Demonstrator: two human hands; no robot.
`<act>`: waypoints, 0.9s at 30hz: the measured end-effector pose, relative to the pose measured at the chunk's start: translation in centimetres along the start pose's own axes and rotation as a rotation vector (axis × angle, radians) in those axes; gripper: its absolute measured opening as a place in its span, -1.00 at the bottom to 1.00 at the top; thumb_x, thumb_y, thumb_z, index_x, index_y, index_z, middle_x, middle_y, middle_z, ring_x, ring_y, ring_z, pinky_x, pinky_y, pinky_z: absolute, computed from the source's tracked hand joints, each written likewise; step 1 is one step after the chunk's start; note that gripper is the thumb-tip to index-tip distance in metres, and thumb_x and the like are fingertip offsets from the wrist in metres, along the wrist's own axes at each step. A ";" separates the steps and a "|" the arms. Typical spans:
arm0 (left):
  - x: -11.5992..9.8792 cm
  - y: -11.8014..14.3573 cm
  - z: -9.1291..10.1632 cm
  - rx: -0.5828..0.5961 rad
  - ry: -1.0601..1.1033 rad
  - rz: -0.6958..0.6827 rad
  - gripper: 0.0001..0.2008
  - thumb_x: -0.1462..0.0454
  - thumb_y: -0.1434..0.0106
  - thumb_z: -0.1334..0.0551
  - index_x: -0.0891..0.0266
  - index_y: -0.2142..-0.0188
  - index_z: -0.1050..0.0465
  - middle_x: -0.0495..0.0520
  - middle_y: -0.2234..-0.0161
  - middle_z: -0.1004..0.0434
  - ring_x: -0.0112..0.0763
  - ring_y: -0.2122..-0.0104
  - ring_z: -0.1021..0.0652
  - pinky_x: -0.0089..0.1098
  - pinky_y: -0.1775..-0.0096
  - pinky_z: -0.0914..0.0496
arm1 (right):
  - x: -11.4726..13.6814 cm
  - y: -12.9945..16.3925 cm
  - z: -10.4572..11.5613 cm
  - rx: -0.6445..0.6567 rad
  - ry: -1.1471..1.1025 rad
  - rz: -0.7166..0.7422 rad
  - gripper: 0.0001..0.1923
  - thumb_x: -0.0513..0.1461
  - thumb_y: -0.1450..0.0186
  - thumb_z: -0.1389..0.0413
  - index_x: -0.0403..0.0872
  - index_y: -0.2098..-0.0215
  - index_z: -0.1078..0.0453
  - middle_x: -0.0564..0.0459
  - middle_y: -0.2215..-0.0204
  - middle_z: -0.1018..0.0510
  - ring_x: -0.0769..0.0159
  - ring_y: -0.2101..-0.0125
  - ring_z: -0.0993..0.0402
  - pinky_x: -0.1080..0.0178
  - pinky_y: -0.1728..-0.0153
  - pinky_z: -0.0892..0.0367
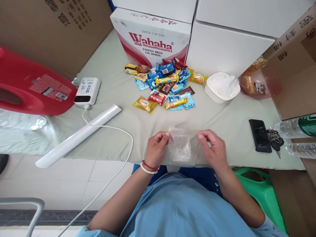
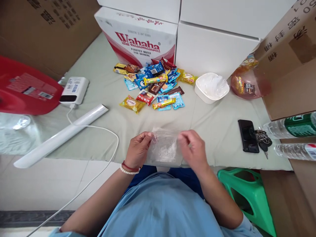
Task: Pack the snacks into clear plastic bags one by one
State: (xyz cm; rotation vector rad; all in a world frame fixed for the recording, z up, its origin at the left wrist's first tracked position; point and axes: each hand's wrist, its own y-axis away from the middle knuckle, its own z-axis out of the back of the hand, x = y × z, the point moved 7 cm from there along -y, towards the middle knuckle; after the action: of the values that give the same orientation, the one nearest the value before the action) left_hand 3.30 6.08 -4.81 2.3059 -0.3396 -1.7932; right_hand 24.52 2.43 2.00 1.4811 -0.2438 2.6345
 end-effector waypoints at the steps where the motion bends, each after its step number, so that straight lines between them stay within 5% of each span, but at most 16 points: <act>1: -0.2 0.2 -0.2 0.009 -0.055 -0.047 -0.57 -0.08 -0.27 -0.33 0.22 0.47 -0.54 -0.01 0.44 -0.52 -0.45 0.40 -0.43 -0.41 0.27 -0.34 | 0.7 0.4 -1.5 0.107 -0.022 0.023 -0.71 -0.01 -0.42 -0.12 -0.02 0.09 -0.51 0.00 0.23 -0.59 0.27 0.26 -0.47 0.24 0.22 -0.39; 4: -1.0 0.9 -0.4 0.016 -0.206 -0.183 -0.58 -0.02 -0.39 -0.24 0.21 0.44 -0.58 0.05 0.31 -0.58 -0.38 0.28 -0.51 -0.37 0.18 -0.38 | 1.1 1.2 -5.0 0.295 -0.083 0.000 -0.70 -0.02 -0.38 -0.18 -0.02 0.07 -0.51 0.01 0.24 -0.60 0.28 0.28 -0.47 0.27 0.30 -0.37; 7: -1.4 1.3 0.3 -0.024 -0.217 -0.226 -0.68 0.05 -0.37 -0.27 0.19 0.37 -0.65 0.08 0.23 -0.62 -0.33 0.20 -0.56 -0.33 0.13 -0.43 | 0.0 0.7 -5.8 0.259 -0.209 -0.091 -0.75 -0.03 -0.39 -0.15 -0.03 0.26 -0.50 0.07 0.40 -0.54 0.33 0.39 -0.41 0.29 0.34 -0.32; 14: -0.8 0.1 4.3 -0.296 0.009 -0.113 -0.79 0.17 -0.06 -0.45 0.22 0.34 -0.59 0.00 0.34 -0.60 -0.42 0.34 -0.56 -0.33 0.17 -0.46 | -2.3 -0.1 -1.6 0.062 -0.414 -0.221 -0.67 0.06 -0.28 -0.26 -0.02 0.32 -0.45 0.11 0.46 -0.46 0.36 0.43 -0.32 0.30 0.35 -0.28; 19: -1.4 -0.6 6.8 -0.342 0.052 -0.140 -0.70 0.30 0.08 -0.46 0.21 0.34 -0.44 -0.06 0.37 -0.50 -0.48 0.34 -0.51 -0.40 0.19 -0.43 | -4.7 0.7 1.1 -0.060 -0.573 -0.342 -0.73 -0.03 -0.22 -0.34 -0.02 0.34 -0.46 0.13 0.49 -0.42 0.38 0.45 -0.29 0.31 0.38 -0.26; 23: -2.7 -0.1 7.5 -0.251 -0.339 -0.303 -0.51 0.26 -0.02 -0.42 0.17 0.02 -0.42 0.00 0.24 -0.45 -0.37 0.27 -0.52 -0.28 0.14 -0.47 | -6.3 1.5 1.8 -0.087 -0.725 -0.473 -0.70 -0.04 -0.14 -0.38 -0.02 0.37 -0.43 0.14 0.50 -0.37 0.41 0.49 -0.25 0.34 0.47 -0.22; 25: -3.8 0.9 6.2 -0.177 -0.694 -0.500 -0.36 0.21 -0.07 -0.43 0.14 -0.16 -0.39 0.18 0.01 -0.43 -0.14 0.02 -0.52 -0.04 -0.06 -0.43 | -6.6 1.6 1.7 -0.069 -0.767 -0.514 -0.68 -0.04 -0.12 -0.39 -0.02 0.37 -0.42 0.14 0.51 -0.36 0.42 0.51 -0.24 0.35 0.52 -0.20; 27: -4.5 2.0 4.1 -0.090 -0.977 -0.705 -0.44 0.18 -0.12 -0.43 0.06 -0.13 -0.47 0.25 -0.21 -0.32 0.12 -0.29 -0.31 0.19 -0.27 -0.20 | -6.7 1.6 1.5 -0.031 -0.789 -0.544 -0.68 -0.04 -0.12 -0.38 -0.02 0.37 -0.40 0.15 0.52 -0.35 0.43 0.53 -0.23 0.36 0.54 -0.20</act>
State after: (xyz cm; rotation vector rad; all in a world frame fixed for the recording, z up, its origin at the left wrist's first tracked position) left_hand -1.84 5.45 -1.11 1.3708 0.4956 -3.0927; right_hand 28.94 0.48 -3.13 2.1267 0.0619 1.5478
